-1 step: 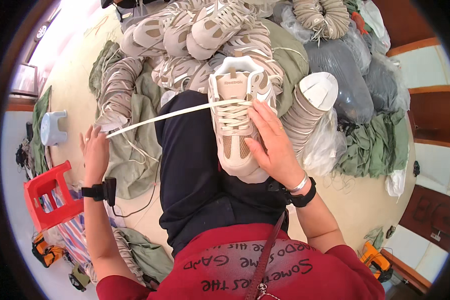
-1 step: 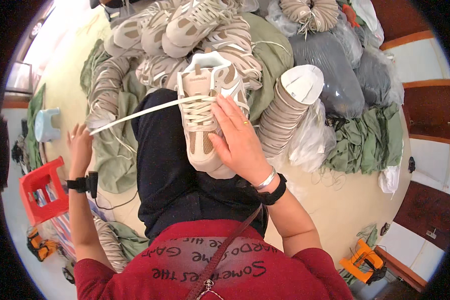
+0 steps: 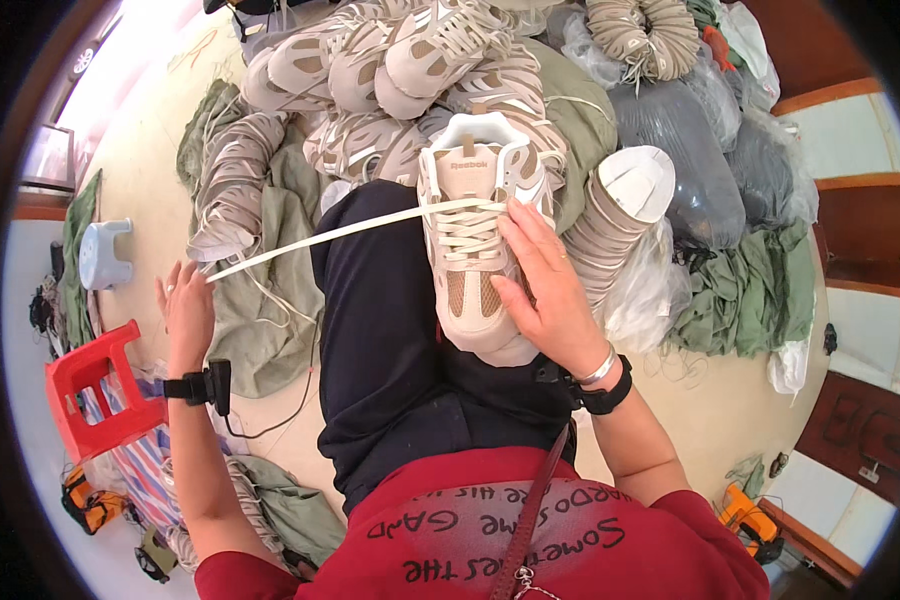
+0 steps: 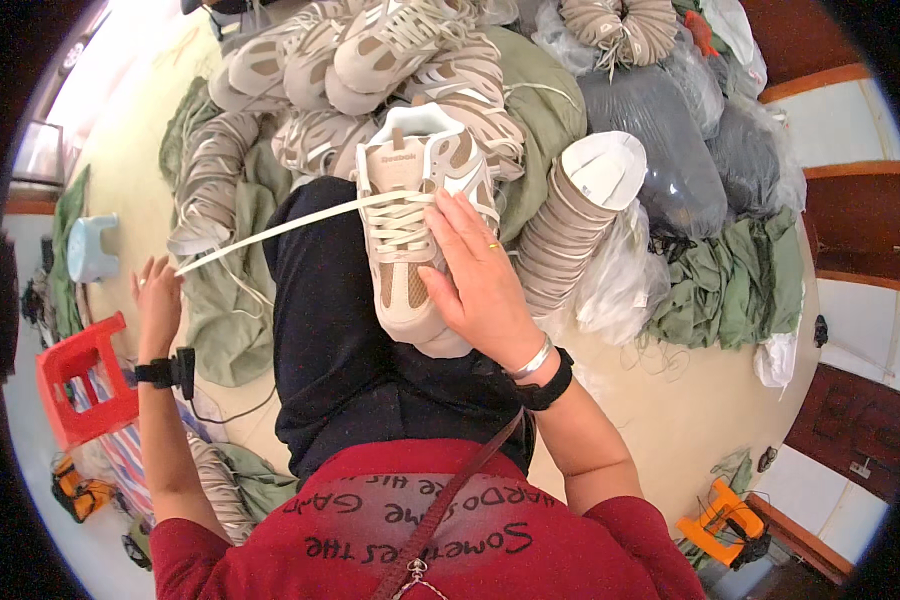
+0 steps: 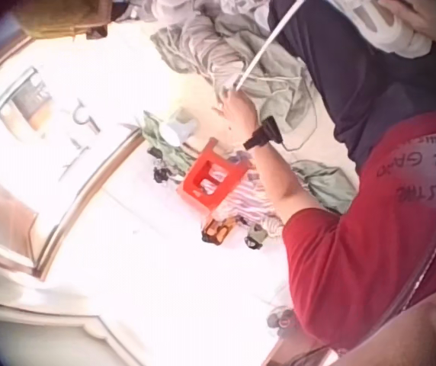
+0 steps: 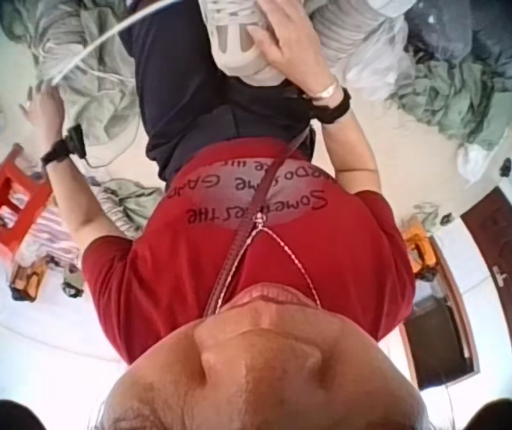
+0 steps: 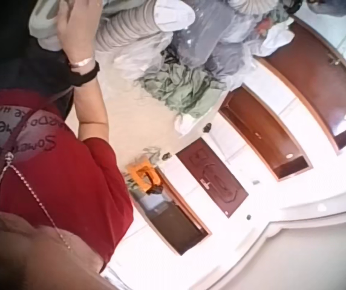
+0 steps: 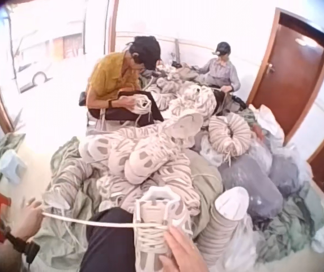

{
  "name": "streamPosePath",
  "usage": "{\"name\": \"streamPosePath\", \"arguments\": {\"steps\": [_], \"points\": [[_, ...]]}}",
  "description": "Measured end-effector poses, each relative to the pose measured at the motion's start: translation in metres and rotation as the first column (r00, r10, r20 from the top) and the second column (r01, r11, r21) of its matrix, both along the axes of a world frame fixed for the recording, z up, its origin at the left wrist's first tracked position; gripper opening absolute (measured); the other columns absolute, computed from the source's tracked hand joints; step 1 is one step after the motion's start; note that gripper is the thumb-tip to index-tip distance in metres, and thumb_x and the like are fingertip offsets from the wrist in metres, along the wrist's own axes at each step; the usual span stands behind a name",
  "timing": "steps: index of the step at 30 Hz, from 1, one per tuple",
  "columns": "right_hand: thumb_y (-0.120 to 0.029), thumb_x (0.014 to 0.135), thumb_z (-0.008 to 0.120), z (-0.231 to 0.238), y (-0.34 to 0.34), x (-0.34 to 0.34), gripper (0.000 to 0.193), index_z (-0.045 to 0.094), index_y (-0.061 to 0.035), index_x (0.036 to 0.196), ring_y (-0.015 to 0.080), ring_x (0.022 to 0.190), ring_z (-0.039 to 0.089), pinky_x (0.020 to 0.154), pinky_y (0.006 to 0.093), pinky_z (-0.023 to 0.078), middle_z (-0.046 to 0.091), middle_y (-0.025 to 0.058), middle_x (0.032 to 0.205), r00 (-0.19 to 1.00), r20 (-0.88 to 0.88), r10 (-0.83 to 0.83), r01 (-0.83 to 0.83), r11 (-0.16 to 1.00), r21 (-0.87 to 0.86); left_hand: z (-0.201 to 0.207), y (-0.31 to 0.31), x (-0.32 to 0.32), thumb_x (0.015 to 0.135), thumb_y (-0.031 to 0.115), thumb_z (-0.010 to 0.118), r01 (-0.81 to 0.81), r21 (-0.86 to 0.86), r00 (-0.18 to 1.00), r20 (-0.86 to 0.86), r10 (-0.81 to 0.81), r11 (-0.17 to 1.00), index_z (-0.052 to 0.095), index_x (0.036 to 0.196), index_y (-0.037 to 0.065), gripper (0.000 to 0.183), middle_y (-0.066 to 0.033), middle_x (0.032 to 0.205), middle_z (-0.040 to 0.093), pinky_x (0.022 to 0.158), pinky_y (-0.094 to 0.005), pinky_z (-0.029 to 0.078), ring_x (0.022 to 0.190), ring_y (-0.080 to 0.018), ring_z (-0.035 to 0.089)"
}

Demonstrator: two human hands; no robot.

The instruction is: Thread laces through the eyelets of a shoe.

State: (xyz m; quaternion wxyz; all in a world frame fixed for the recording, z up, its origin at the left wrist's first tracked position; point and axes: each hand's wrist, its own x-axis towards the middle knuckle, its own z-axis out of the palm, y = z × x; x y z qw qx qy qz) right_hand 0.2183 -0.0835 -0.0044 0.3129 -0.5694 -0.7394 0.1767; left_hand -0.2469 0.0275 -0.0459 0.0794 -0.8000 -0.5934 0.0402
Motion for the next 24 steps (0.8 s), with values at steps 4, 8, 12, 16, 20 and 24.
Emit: {"name": "streamPosePath", "arguments": {"steps": [4,8,12,16,20,24], "points": [[-0.012,0.086,0.064,0.002,-0.001,-0.001,0.056,0.046,0.0028,0.137,0.0393,0.135,0.039,0.112,0.0432,0.032,0.042,0.021,0.145,1.0,0.014,-0.01,0.01,1.0,-0.013,-0.028,-0.026,-0.048,0.095,0.018,0.052,-0.283,-0.058,0.959,-0.007,0.284,0.957,0.064,0.106,0.008,0.019,-0.008,0.127,0.061,0.114,-0.055,0.018,0.131,-0.0298,0.045],[-0.011,0.086,0.064,0.007,0.002,0.003,0.056,0.046,0.0012,0.137,0.0385,0.134,0.041,0.112,0.0423,0.032,0.043,0.0208,0.145,1.0,0.014,0.019,-0.018,0.998,-0.058,-0.05,-0.049,-0.099,0.097,0.02,0.051,-0.463,-0.031,0.885,0.03,0.464,0.886,0.064,0.109,0.01,0.021,-0.0062,0.125,0.062,0.11,-0.0588,0.024,0.128,-0.0302,0.049],[-0.011,0.087,0.064,0.022,0.008,0.01,0.045,0.054,-0.0006,0.13,0.0363,0.128,0.047,0.108,0.0409,0.037,0.05,0.0196,0.139,0.998,-0.051,0.024,-0.029,0.993,-0.115,-0.056,-0.066,-0.134,0.098,0.021,0.049,-0.587,0.002,0.807,0.072,0.586,0.809,0.065,0.114,0.014,0.024,-0.0054,0.123,0.064,0.107,-0.0613,0.026,0.122,-0.0253,0.056],[-0.008,0.088,0.061,0.041,0.025,0.003,0.032,0.062,-0.0023,0.119,0.033,0.112,0.06,0.096,0.039,0.046,0.063,0.0162,0.122,0.998,-0.045,-0.053,0.05,0.997,-0.051,-0.041,-0.067,-0.143,0.1,0.018,0.046,-0.645,-0.049,0.666,0.453,0.593,0.762,0.064,0.123,0.013,0.03,-0.0127,0.122,0.064,0.098,-0.0403,0.044,0.113,-0.0281,0.061],[-0.01,0.087,0.063,0.039,0.054,-0.034,0.03,0.062,-0.0026,0.116,0.0345,0.103,0.061,0.09,0.04,0.048,0.066,0.0159,0.11,0.987,-0.067,0.144,-0.145,0.989,-0.007,-0.015,-0.062,-0.13,0.104,0.022,0.044,-0.584,0.178,0.587,0.767,0.26,0.792,0.062,0.122,-0.002,0.035,-0.015,0.122,0.065,0.097,-0.0324,0.045,0.113,-0.0227,0.062],[-0.012,0.086,0.065,0.026,0.081,-0.077,0.033,0.06,-0.0032,0.118,0.0317,0.096,0.062,0.084,0.0376,0.049,0.065,0.0151,0.106,0.953,0.02,0.302,-0.303,0.951,0.068,0.021,-0.055,-0.11,0.105,0.025,0.042,-0.639,0.196,0.425,0.896,0.128,0.743,0.062,0.122,-0.003,0.038,-0.0127,0.122,0.065,0.098,-0.0308,0.044,0.112,-0.0195,0.06]]}}
